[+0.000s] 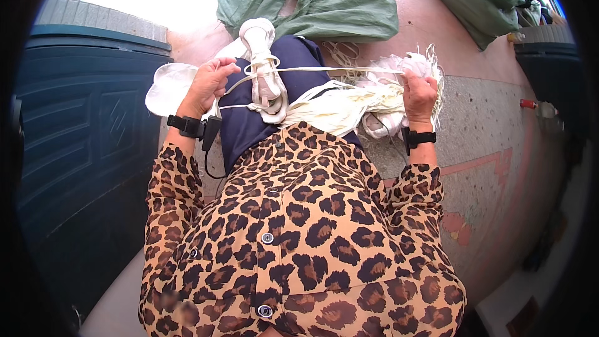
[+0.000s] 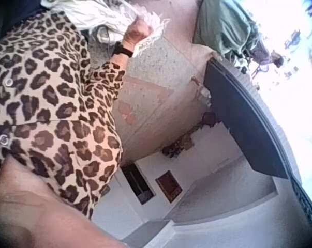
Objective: The recorder is lacing a white shoe while sitting outdoors near several bags of shoe components.
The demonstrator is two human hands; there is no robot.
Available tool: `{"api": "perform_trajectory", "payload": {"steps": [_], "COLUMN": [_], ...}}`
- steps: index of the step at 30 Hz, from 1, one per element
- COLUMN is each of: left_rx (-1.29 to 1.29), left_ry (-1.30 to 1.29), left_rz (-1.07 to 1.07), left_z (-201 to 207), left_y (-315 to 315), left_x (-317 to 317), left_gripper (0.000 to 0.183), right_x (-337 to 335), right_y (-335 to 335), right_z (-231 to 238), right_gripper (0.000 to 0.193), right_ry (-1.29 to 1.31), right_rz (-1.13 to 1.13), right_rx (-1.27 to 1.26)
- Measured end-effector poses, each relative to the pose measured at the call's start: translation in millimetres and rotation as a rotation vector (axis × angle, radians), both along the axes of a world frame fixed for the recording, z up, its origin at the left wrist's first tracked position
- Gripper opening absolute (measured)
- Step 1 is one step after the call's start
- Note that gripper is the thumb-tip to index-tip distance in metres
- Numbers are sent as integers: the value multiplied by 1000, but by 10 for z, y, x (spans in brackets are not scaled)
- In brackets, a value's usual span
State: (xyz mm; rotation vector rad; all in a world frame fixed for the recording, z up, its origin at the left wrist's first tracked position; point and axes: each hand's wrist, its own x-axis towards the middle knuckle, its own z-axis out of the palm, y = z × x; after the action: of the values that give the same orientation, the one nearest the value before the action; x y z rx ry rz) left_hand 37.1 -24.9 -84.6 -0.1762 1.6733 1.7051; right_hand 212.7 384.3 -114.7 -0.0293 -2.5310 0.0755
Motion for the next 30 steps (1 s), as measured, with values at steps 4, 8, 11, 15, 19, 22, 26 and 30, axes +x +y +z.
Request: {"api": "perform_trajectory", "payload": {"steps": [4, 8, 11, 15, 19, 22, 26, 30], "left_rx": [-327, -347, 48, 142, 119, 152, 306, 277], "left_ry": [378, 158, -179, -235, -138, -161, -256, -314], "left_rz": [-112, -100, -77, -74, -50, -22, -40, -8], "left_z": [-329, -161, -200, -151, -146, -186, -191, -165], "left_y": [93, 245, 117, 132, 165, 161, 104, 67], "left_x": [11, 38, -30, -32, -29, -83, -208, -230], "left_gripper": [26, 20, 16, 10, 10, 9, 9, 14], "right_x": [-14, 18, 45, 49, 27, 7, -61, -40], "right_y": [-120, -190, -179, -167, -202, -267, -393, -249], "right_z": [-48, -142, -213, -255, -236, -205, -120, -59], "right_gripper": [14, 13, 14, 14, 13, 13, 15, 19], "right_ry": [17, 1, -38, -47, -63, -85, -108, -35], "right_rz": [67, 42, 23, 17, 26, 69, 118, 83], "right_rx": [-90, -144, -144, -136, -159, -177, -188, -76]}}
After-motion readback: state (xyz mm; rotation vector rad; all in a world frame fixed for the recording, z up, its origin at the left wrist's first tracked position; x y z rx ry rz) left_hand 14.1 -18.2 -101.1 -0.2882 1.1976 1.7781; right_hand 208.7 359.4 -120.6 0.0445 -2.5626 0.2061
